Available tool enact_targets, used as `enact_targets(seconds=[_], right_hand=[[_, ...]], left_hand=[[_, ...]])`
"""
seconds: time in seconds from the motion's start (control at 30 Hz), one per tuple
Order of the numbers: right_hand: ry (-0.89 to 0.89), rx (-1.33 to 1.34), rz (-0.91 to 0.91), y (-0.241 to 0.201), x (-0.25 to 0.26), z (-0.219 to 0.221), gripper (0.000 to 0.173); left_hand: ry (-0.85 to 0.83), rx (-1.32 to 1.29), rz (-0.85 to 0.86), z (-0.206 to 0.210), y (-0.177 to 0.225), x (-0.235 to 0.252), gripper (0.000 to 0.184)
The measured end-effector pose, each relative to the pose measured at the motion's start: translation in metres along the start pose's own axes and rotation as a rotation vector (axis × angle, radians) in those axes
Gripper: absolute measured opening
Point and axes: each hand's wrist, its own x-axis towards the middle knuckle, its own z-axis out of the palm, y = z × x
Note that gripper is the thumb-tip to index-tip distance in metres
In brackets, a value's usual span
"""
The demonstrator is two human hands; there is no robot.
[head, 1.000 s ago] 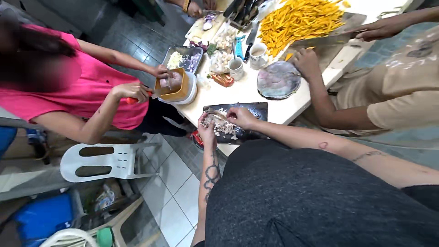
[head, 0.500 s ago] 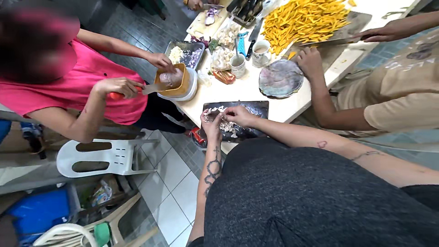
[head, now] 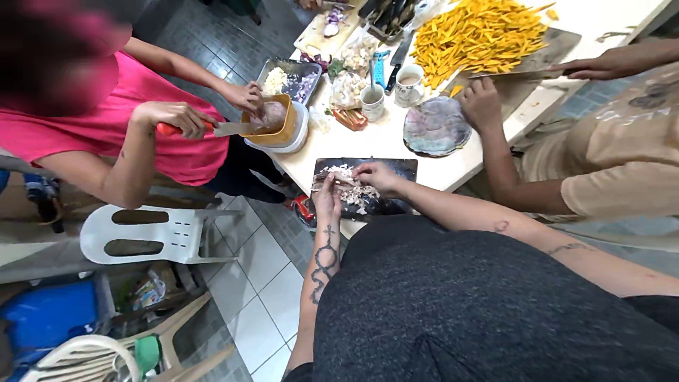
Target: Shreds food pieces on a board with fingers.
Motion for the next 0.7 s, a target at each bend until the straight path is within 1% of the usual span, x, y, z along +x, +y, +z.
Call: enact_targets(seconds=[0.03,0.1,0.27,0.43,0.57,0.63,0.7], right_hand=[[-0.003,0.065,0.039,-0.001,-0.001,0.000,0.023],[-0.035,0.107,0.065,-0.003,-0.001,0.002,0.025],[-0.086,-0.015,0.008,-0.003,0.002,0.008,0.028],[-0.045,0.073,0.029,-0.003,0.001,0.012,0.025],[-0.025,0.188,0.128,-0.010,-0.001,0.013,0.020],[-0.011,0.208,0.168,-0.012,-0.001,0.012,0.019],[0.014,0.209,0.186,-0.009,-0.001,0.012,0.014]], left_hand=[[0.006,0.011,0.007,-0.001,0.002,0.001,0.028],[0.007,0.044,0.028,-0.001,0.002,0.000,0.032],[0.008,0.038,0.054,0.003,-0.003,-0.001,0.031],[0.022,0.007,0.037,0.004,-0.003,-0.003,0.032],[-0.013,0.018,0.057,0.006,-0.003,-0.006,0.035],[-0.039,0.021,0.069,0.006,-0.005,-0.005,0.036],[-0.042,0.016,0.082,0.006,-0.004,-0.005,0.035]])
